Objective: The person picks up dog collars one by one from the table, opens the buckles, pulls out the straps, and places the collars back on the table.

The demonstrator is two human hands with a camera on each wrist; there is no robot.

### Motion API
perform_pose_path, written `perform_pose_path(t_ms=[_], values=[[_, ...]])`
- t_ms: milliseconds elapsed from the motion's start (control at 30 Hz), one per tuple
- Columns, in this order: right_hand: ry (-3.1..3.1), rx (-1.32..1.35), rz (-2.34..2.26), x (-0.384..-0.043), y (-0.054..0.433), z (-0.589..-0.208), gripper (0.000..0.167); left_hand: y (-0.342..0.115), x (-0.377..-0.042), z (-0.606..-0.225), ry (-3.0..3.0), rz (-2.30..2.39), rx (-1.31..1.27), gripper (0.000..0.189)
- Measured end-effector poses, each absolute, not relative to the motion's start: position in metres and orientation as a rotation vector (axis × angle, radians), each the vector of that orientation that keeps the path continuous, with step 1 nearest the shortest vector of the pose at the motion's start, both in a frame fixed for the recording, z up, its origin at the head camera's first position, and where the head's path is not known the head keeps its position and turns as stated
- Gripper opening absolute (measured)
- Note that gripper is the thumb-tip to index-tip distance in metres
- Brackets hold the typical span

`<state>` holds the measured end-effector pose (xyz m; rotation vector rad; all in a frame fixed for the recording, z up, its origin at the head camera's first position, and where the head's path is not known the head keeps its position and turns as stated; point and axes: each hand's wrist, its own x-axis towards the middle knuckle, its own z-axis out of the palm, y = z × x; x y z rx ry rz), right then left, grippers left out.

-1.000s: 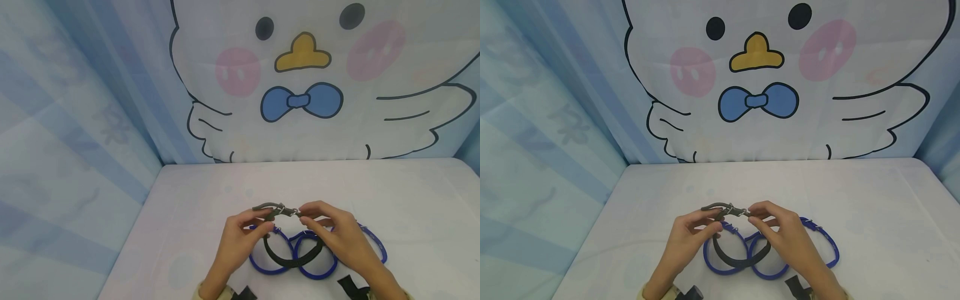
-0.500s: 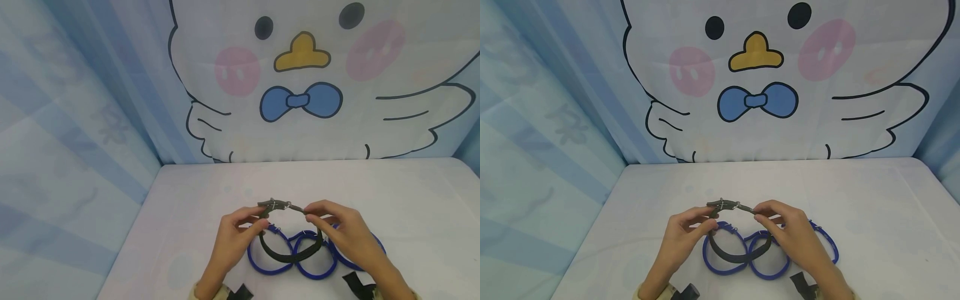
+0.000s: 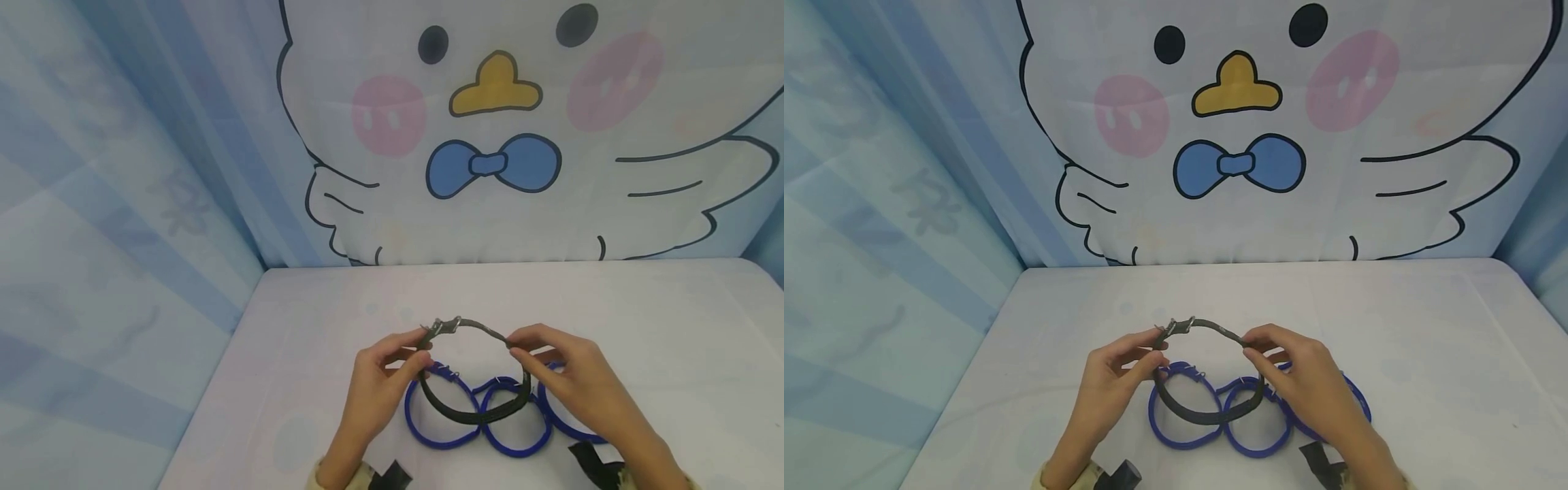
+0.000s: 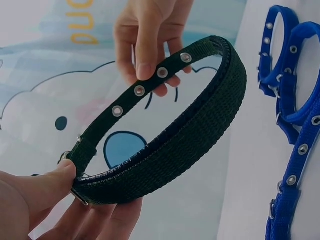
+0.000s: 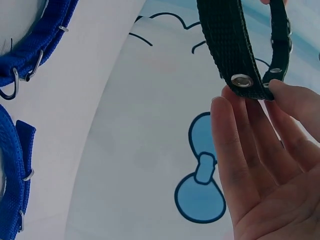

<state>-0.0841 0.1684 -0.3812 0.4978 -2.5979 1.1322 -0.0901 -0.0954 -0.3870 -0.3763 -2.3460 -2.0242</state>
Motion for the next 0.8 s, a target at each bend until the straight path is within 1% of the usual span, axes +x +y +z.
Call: perform_pose_path(t_ms=[333,800], values=[[-2.642,0.452,1.110,-0.083,0.174,-0.379,0.031,-0.096,-0.092,-0.387,-2.344,-2.034,-0.398,0.035],[-2.677,0.390,1.097,-0.087,0.186,-0.378,0.042,-0.098,-0.092,-0.386,-2.296,-2.071,-0.407,0.035]])
